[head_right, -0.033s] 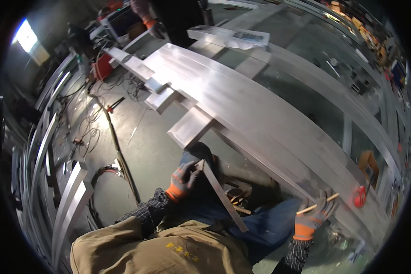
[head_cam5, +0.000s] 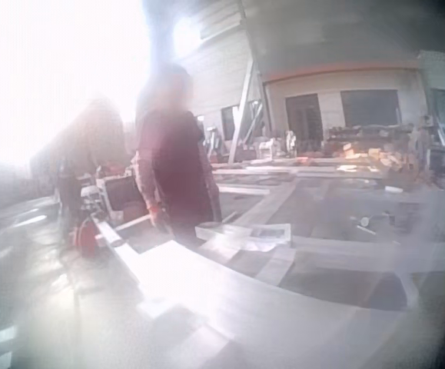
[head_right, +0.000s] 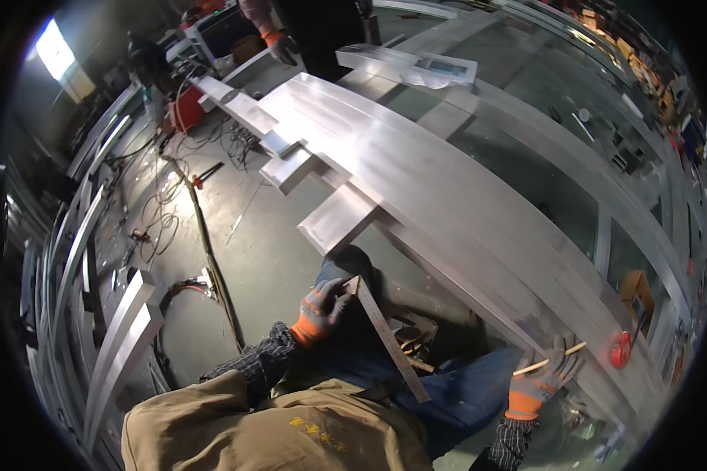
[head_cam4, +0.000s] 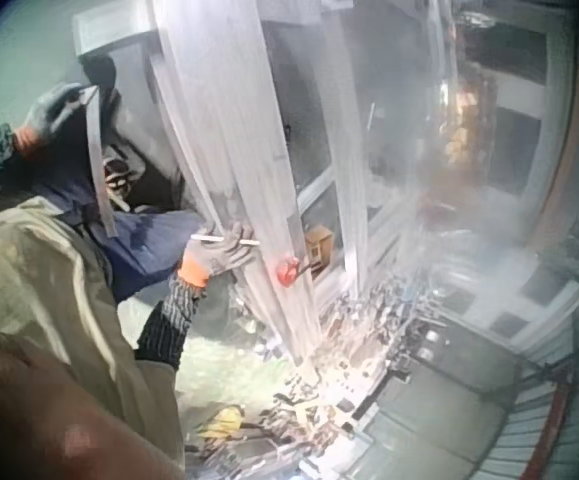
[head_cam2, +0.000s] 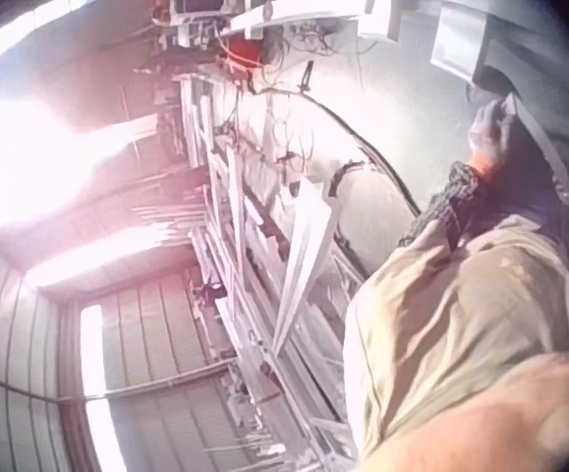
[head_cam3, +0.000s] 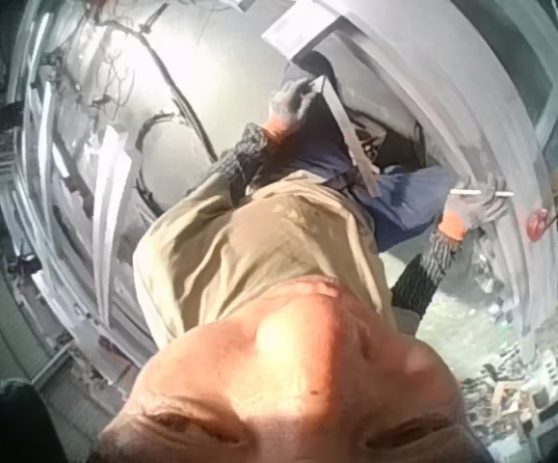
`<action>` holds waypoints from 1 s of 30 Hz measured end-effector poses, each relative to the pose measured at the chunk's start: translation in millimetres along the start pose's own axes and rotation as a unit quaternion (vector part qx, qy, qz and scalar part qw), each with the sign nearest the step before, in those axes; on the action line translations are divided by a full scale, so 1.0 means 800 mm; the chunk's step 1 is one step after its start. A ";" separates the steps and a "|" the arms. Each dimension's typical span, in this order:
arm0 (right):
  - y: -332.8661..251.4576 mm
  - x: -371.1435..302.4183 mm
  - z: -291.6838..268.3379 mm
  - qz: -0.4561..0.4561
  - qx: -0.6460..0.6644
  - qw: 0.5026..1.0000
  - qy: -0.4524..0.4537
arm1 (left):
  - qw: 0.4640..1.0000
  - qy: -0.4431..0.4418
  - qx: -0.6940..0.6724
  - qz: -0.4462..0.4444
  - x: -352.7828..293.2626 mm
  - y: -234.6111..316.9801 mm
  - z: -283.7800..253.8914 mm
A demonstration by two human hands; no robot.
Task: The person measures and marks a large metal frame using a tape measure, ruler, and pencil. They adjust the frame's position and consult a paper document while seated on the floor in a workshop.
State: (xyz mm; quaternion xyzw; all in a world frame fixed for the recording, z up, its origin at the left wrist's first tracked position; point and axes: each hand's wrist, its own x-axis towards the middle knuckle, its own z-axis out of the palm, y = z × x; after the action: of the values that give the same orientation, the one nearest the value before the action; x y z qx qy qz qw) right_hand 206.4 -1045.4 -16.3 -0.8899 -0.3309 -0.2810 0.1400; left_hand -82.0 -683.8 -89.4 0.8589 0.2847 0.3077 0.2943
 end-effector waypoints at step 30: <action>-0.019 0.025 0.003 0.046 0.008 0.999 -0.002 | 0.998 0.011 -0.064 -0.028 -0.014 -0.013 0.008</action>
State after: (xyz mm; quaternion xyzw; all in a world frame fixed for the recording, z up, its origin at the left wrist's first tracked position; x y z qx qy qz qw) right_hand 209.6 -1022.8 -5.0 -0.9038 -0.2919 -0.2696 0.1589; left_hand -88.1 -686.4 -104.6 0.8266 0.2911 0.3265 0.3540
